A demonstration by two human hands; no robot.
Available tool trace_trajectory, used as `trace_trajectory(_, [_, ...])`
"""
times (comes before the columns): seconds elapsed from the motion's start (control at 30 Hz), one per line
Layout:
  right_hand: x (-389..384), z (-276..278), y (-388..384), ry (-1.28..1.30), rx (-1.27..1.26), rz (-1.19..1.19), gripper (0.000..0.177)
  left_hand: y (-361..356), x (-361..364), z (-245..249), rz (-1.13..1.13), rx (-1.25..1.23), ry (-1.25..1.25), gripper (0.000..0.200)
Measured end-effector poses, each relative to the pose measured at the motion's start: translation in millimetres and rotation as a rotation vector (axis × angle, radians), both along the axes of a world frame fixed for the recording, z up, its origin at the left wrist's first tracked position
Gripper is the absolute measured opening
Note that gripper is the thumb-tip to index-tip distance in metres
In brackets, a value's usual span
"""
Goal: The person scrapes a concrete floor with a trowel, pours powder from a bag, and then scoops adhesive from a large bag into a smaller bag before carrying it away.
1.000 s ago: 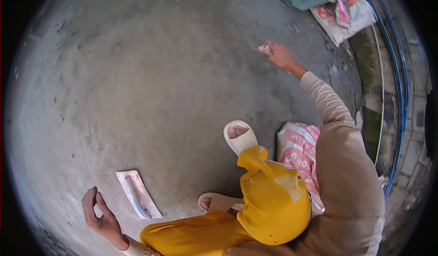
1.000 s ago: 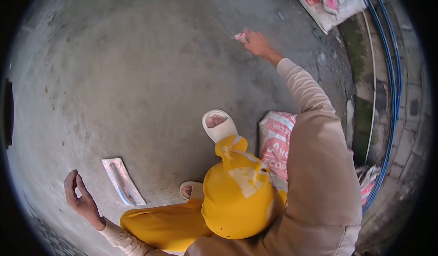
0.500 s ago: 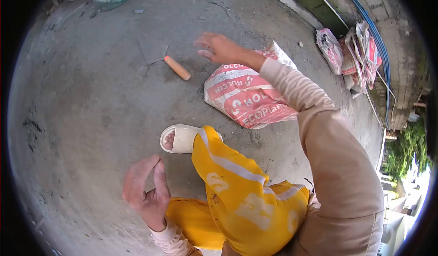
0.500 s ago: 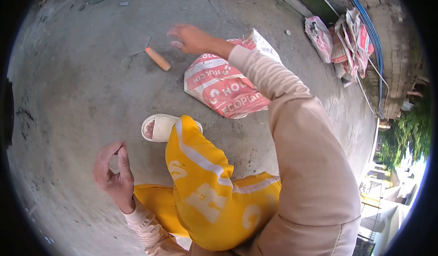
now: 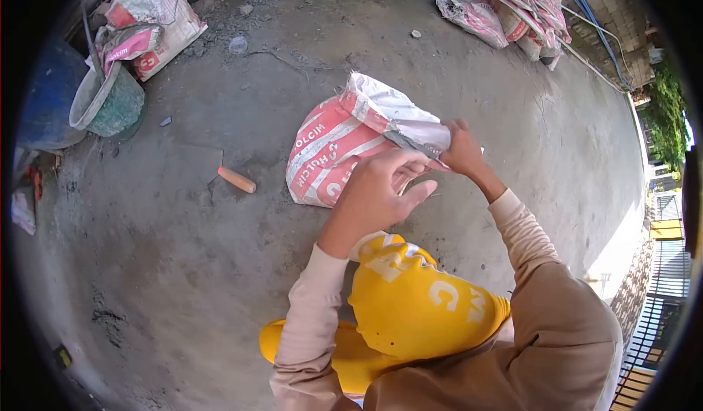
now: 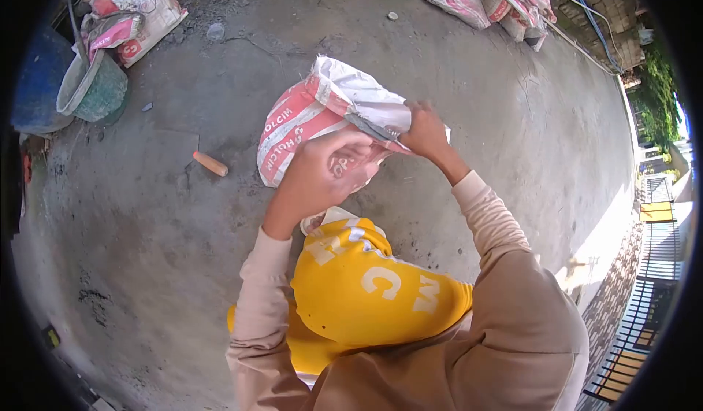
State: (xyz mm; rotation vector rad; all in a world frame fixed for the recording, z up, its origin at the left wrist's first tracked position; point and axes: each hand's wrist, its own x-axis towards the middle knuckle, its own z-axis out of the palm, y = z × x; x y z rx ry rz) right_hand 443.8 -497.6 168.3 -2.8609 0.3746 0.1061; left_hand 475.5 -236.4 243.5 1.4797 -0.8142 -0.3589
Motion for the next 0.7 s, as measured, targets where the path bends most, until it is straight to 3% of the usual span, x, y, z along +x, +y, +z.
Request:
trace_trajectory(0.07, [2.1, 2.6, -20.1, -0.137, -0.279, -0.236, 0.060, -44.2, 15.8, -22.6, -0.133, 0.050, 0.012, 0.036])
trace_trajectory(0.13, [4.3, -16.7, -54.5, -0.191, -0.301, -0.243, 0.053, -81.8, 22.5, -42.9, -0.081, 0.207, -0.223, 0.053])
trace_trajectory(0.17, [8.0, -14.6, -63.5, 0.120, 0.075, -0.288, 0.046, -95.5, 20.6, -49.0, -0.098, 0.215, -0.220, 0.053])
trace_trajectory(0.2, [7.8, -11.0, -67.5, 0.422, 0.460, -0.321, 0.039, -106.1, 17.7, -51.3, -0.062, 0.413, -0.301, 0.059])
trace_trajectory(0.23, [5.2, -5.0, -48.6, 0.066, 0.462, -0.245, 0.030, -114.8, 19.5, -53.2, -0.014, 0.605, -0.389, 0.064])
trace_trajectory(0.3, [14.5, 29.1, -7.1, -0.121, 0.618, -0.198, 0.027, -118.5, 22.4, -66.7, -0.046, 0.626, -0.424, 0.064])
trace_trajectory(0.33, [17.4, 31.0, 14.3, -0.252, 0.438, -0.062, 0.023, -117.6, 24.8, -71.0, -0.078, 0.639, -0.460, 0.065])
trace_trajectory(0.37, [19.9, 33.1, 27.6, -0.376, 0.250, 0.070, 0.019, -107.4, 29.1, -50.5, -0.141, 0.745, -0.374, 0.052])
trace_trajectory(0.4, [21.5, 37.9, 29.8, -0.377, 0.260, 0.047, 0.019, -99.1, 34.3, -54.6, -0.045, 0.796, -0.262, 0.043])
trace_trajectory(0.43, [24.1, 42.4, 31.5, -0.271, 0.689, 0.065, 0.020, -88.6, 40.1, -62.5, 0.059, 0.846, -0.149, 0.034])
trace_trajectory(0.47, [24.8, 42.6, 32.4, -0.152, 1.118, 0.090, 0.021, -71.3, 44.9, -82.1, 0.095, 0.636, -0.090, 0.031])
trace_trajectory(0.5, [25.9, 31.8, 24.4, -0.225, 1.338, 0.052, 0.022, -56.9, 46.0, -101.2, 0.136, 0.422, -0.030, 0.028])
trace_trajectory(0.57, [28.1, -29.1, -13.5, -0.372, 1.186, -0.246, 0.037, -38.3, 33.3, -113.3, 0.232, 0.321, 0.003, 0.027])
trace_trajectory(0.63, [24.5, -87.3, -44.6, 0.115, 0.518, -0.416, 0.055, -23.2, 17.1, -111.5, 0.328, 0.221, 0.037, 0.027])
trace_trajectory(0.7, [15.9, -168.0, -54.0, 0.466, 0.656, -0.502, 0.068, -21.0, -2.1, -102.5, 0.371, 0.225, -0.021, 0.032])
